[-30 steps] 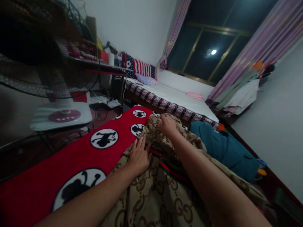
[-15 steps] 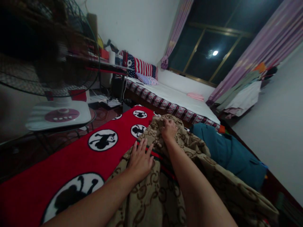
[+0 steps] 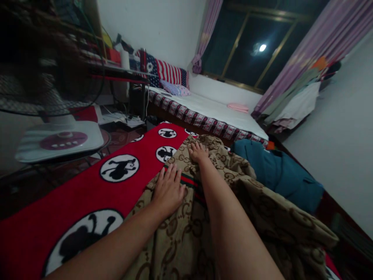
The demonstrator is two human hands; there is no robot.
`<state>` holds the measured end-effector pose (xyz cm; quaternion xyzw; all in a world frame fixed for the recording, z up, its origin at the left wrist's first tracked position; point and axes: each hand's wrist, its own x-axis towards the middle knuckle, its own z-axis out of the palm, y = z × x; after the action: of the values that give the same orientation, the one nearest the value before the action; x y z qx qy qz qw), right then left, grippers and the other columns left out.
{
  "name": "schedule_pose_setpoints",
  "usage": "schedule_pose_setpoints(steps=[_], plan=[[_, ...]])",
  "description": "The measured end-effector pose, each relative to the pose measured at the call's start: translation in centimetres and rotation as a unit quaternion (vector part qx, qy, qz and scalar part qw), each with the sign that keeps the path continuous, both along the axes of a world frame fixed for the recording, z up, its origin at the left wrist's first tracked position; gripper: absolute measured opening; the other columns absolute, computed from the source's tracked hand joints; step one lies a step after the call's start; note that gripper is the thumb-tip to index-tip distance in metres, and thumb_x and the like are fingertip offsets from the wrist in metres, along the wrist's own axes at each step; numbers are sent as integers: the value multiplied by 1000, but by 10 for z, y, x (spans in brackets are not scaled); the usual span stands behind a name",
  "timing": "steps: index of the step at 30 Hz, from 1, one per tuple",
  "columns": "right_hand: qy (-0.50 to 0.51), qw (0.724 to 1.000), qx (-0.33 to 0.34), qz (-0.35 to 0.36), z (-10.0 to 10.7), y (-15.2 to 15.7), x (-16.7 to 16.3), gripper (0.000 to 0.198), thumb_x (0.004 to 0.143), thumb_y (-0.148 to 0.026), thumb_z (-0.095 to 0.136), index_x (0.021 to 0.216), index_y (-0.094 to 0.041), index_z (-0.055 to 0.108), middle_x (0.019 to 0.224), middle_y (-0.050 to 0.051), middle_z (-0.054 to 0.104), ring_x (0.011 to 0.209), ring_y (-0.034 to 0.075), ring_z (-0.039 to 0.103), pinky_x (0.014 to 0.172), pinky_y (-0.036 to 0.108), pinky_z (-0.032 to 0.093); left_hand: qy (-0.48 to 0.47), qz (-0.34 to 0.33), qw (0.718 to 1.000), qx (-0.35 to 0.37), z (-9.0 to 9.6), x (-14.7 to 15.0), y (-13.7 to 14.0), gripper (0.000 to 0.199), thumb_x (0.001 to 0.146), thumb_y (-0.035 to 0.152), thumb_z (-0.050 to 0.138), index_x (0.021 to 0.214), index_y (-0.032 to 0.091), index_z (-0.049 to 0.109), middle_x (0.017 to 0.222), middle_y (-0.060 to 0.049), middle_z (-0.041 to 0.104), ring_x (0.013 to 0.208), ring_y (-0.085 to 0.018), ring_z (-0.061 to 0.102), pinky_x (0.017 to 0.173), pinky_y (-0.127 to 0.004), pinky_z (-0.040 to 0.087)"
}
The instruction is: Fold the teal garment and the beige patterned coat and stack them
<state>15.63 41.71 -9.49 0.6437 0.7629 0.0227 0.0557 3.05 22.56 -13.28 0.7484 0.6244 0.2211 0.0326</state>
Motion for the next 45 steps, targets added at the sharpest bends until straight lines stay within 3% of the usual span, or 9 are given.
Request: schedule_pose_setpoints(steps=[7, 10, 14, 21, 26, 33, 39, 42, 45], plan=[[-22, 996, 35, 73, 21, -77, -6, 41, 93, -24, 34, 127, -22, 56, 140, 11, 50, 137, 28, 32, 111, 59, 16, 10, -1, 1000, -6, 3, -1, 0, 62, 89, 38, 39, 142, 4, 40, 152, -17, 30, 143, -29, 20, 117, -48, 7], [18, 992, 85, 95, 1, -119, 5, 46, 96, -28, 26, 138, -21, 45, 148, 8, 41, 141, 24, 27, 114, 54, 15, 9, -2, 1000, 0, 2, -1, 0, 58, 90, 35, 38, 141, 6, 42, 151, -17, 33, 141, -29, 23, 117, -48, 8], [69, 996, 7, 52, -15, -138, 11, 56, 98, -39, 23, 150, -19, 23, 158, 5, 17, 145, 23, 14, 113, 51, 22, 21, -12, 999, 24, 0, -3, -1, 53, 92, 33, 35, 140, 12, 45, 150, -15, 36, 140, -28, 26, 116, -47, 8], [72, 997, 21, -11, -11, -182, -2, 58, 98, -40, 24, 150, -13, 23, 158, 10, 16, 145, 25, 13, 114, 50, 18, 75, -87, 993, 19, 3, -13, -12, 53, 94, 39, 38, 143, 21, 40, 154, -11, 28, 143, -28, 19, 115, -51, 4], [92, 996, -11, 19, -12, -241, 8, 61, 98, -43, 24, 151, -15, 17, 158, 11, 11, 145, 25, 13, 113, 49, 21, 112, -198, 972, -57, 11, -32, -49, 56, 96, 45, 36, 148, 24, 29, 158, -9, 16, 146, -26, 10, 116, -49, 10], [94, 992, 17, 77, -18, -307, 10, 58, 97, -48, 30, 150, -28, 22, 158, 12, 10, 145, 27, 10, 112, 54, 19, 88, -307, 943, -89, 13, -75, -143, 66, 94, 54, 37, 151, 26, 18, 158, -8, 7, 146, -24, 3, 117, -46, 8], [104, 988, 59, 102, -26, -324, 16, 57, 97, -44, 33, 150, -27, 25, 158, 11, 15, 145, 27, 12, 114, 51, 17, -13, -422, 869, -256, 53, -104, -194, 63, 95, 52, 38, 150, 30, 16, 157, -4, 9, 145, -24, 11, 117, -46, 12], [122, 986, 53, 101, -24, -324, 16, 57, 96, -45, 35, 150, -27, 26, 157, 10, 16, 145, 27, 13, 114, 52, 18, -50, -480, 797, -364, 82, -103, -181, 59, 87, 53, 52, 140, 26, 47, 150, -5, 37, 135, -27, 38, 110, -36, 32], [146, 983, 51, 99, -22, -325, 15, 57, 95, -44, 38, 149, -27, 29, 157, 11, 18, 145, 27, 14, 114, 53, 17, -82, -457, 755, -463, 94, -83, -139, 49, 87, 54, 48, 109, 17, 71, 108, -7, 71, 95, -26, 66, 81, -30, 51]])
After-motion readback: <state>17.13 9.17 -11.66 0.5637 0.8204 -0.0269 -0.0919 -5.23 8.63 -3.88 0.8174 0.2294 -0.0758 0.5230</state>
